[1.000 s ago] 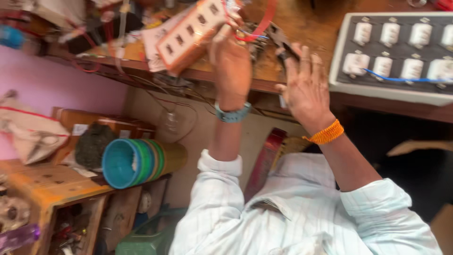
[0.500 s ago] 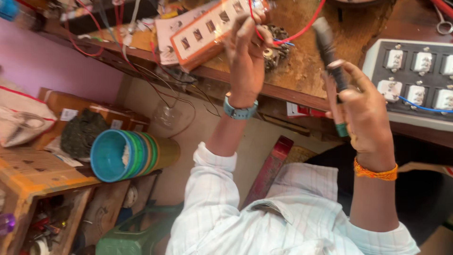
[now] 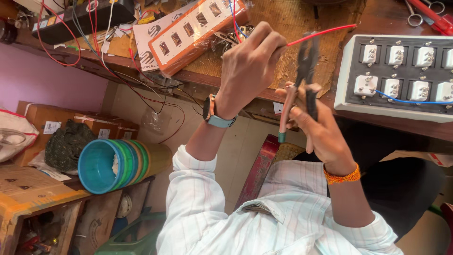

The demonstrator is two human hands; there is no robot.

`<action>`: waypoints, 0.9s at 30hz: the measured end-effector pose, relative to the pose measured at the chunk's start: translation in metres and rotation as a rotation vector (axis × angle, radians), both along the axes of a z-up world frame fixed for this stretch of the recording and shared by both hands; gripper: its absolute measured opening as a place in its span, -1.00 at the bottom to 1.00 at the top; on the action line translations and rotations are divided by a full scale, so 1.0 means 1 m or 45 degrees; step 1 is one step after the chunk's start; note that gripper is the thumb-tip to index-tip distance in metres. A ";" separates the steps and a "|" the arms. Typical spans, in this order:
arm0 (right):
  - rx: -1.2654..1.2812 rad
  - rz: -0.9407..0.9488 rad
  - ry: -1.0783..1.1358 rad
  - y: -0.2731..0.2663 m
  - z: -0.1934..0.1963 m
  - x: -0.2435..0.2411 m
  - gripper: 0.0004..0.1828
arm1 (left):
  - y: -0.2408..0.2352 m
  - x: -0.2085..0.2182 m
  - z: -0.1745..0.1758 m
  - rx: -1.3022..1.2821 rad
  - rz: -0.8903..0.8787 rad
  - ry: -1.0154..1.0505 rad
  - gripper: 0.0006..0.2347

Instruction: The person strips the insulation from blue and red wires using pliers, then uses a screwdriver to connect the wires to terminals on a multi-socket electrical board. The person repeats this process for multiple sockets, securing each wire into place.

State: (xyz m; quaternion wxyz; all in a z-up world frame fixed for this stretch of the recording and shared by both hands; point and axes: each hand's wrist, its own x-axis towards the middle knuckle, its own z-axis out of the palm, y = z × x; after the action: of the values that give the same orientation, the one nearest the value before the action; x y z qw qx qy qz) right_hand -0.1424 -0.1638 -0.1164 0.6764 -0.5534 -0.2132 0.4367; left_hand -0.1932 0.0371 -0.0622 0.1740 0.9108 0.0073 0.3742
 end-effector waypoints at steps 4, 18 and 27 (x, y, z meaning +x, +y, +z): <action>-0.214 0.028 -0.261 -0.006 -0.005 -0.009 -0.35 | 0.003 -0.008 -0.004 -0.067 -0.080 0.061 -0.93; 0.015 0.065 -0.352 -0.003 -0.035 -0.018 -0.26 | -0.002 -0.020 -0.010 0.448 0.061 0.249 -0.90; 0.088 0.033 -0.511 0.003 -0.035 -0.018 -0.33 | -0.017 -0.026 -0.005 0.543 0.101 0.318 -0.84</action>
State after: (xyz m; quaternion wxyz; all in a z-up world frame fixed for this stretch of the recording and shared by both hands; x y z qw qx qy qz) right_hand -0.1607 -0.1604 -0.1515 0.6331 -0.6032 -0.3657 0.3187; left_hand -0.2194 0.0206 -0.0668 -0.0393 0.9651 -0.0146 0.2585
